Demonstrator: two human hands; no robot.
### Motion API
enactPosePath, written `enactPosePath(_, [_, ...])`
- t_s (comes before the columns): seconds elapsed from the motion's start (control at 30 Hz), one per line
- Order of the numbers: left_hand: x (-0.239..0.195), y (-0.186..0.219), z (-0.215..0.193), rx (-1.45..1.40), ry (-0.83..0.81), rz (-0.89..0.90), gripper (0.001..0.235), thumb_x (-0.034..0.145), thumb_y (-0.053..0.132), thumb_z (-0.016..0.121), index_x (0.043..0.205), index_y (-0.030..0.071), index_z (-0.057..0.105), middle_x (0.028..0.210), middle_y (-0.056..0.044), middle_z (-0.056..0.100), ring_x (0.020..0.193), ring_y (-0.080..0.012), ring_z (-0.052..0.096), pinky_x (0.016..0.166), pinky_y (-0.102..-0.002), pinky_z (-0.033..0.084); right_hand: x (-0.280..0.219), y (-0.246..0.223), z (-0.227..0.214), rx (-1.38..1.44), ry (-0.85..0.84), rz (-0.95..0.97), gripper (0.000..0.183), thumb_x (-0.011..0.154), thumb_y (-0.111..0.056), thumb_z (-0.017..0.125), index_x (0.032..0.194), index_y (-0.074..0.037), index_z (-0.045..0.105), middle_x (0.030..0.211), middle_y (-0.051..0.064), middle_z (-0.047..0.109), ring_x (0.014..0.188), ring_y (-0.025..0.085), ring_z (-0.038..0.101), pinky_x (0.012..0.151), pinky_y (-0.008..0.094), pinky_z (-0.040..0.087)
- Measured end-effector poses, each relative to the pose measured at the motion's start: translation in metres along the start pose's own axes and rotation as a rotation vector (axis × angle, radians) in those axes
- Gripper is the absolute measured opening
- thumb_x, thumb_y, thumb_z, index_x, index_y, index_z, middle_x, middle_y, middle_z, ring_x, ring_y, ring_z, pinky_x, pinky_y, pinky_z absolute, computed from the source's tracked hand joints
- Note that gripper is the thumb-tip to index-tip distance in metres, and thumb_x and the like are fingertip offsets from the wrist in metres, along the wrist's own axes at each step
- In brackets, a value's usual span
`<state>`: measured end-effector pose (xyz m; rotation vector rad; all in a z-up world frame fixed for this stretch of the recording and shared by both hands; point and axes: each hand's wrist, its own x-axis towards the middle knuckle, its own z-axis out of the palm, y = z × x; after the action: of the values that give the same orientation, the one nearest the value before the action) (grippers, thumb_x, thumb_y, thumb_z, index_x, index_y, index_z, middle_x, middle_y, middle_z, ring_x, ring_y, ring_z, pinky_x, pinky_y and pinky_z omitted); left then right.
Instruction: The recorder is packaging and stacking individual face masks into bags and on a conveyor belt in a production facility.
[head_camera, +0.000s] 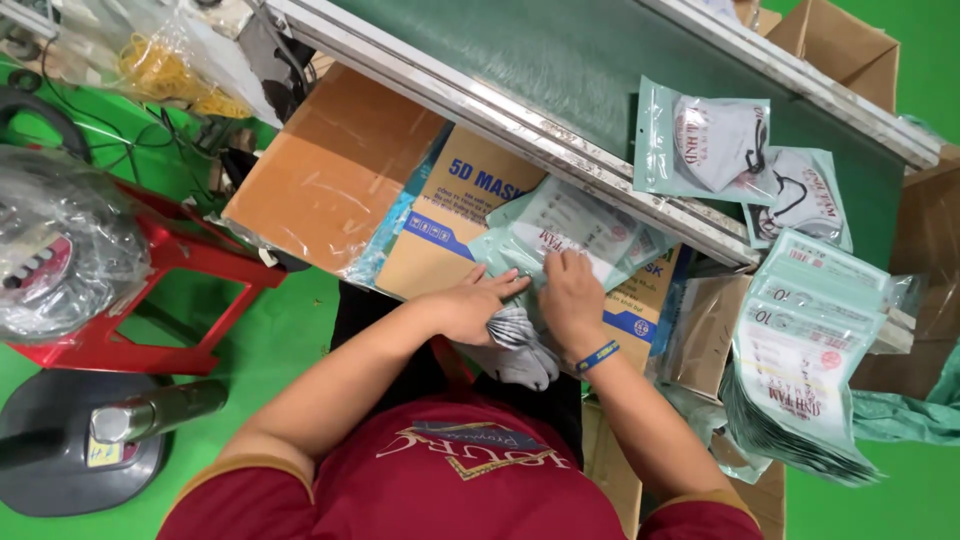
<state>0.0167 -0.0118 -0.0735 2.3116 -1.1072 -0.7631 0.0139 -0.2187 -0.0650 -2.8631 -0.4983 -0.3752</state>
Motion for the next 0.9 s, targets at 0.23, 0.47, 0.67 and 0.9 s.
enactPosePath(0.23, [0.006,-0.001,0.008,0.011,0.046,0.003,0.062,0.08,0.051,0.073,0.129,0.013,0.069,0.17,-0.011,0.018,0.157,-0.0289,0.01,0.122,-0.059,0.008,0.029,-0.006,-0.026,0.179,0.045,-0.037,0.028,0.079,-0.005,0.068,0.106,-0.01,0.071,0.095,0.013,0.068,0.084,0.035,0.067,0.07,0.044,0.054])
enactPosePath(0.47, [-0.056,-0.023,-0.049,-0.649,0.152,0.084,0.052,0.084,0.04,0.076,0.125,0.011,0.068,0.115,-0.01,0.077,0.104,-0.0212,0.07,0.095,-0.033,0.053,0.033,-0.017,-0.079,0.517,0.007,0.104,0.023,0.084,-0.002,0.064,0.095,-0.012,0.082,0.074,0.012,0.07,0.058,0.024,0.065,0.057,0.035,0.05])
enactPosePath(0.67, [-0.082,0.003,-0.069,-0.573,0.344,-0.163,0.037,0.089,0.032,0.077,0.117,0.007,0.075,0.101,-0.01,0.079,0.091,-0.0172,0.073,0.085,-0.032,0.056,0.036,-0.05,-0.142,0.44,-0.063,0.224,0.027,0.081,-0.001,0.069,0.105,-0.007,0.08,0.061,0.015,0.059,0.051,0.021,0.056,0.055,0.033,0.046])
enactPosePath(0.9, [-0.093,-0.005,-0.046,-1.315,0.537,0.417,0.039,0.087,0.01,0.075,0.125,0.006,0.067,0.118,-0.006,0.074,0.11,-0.0148,0.069,0.097,-0.033,0.054,0.026,-0.045,-0.114,0.678,0.152,0.148,0.021,0.091,-0.006,0.064,0.106,-0.003,0.079,0.083,0.005,0.074,0.068,0.007,0.065,0.064,0.027,0.051])
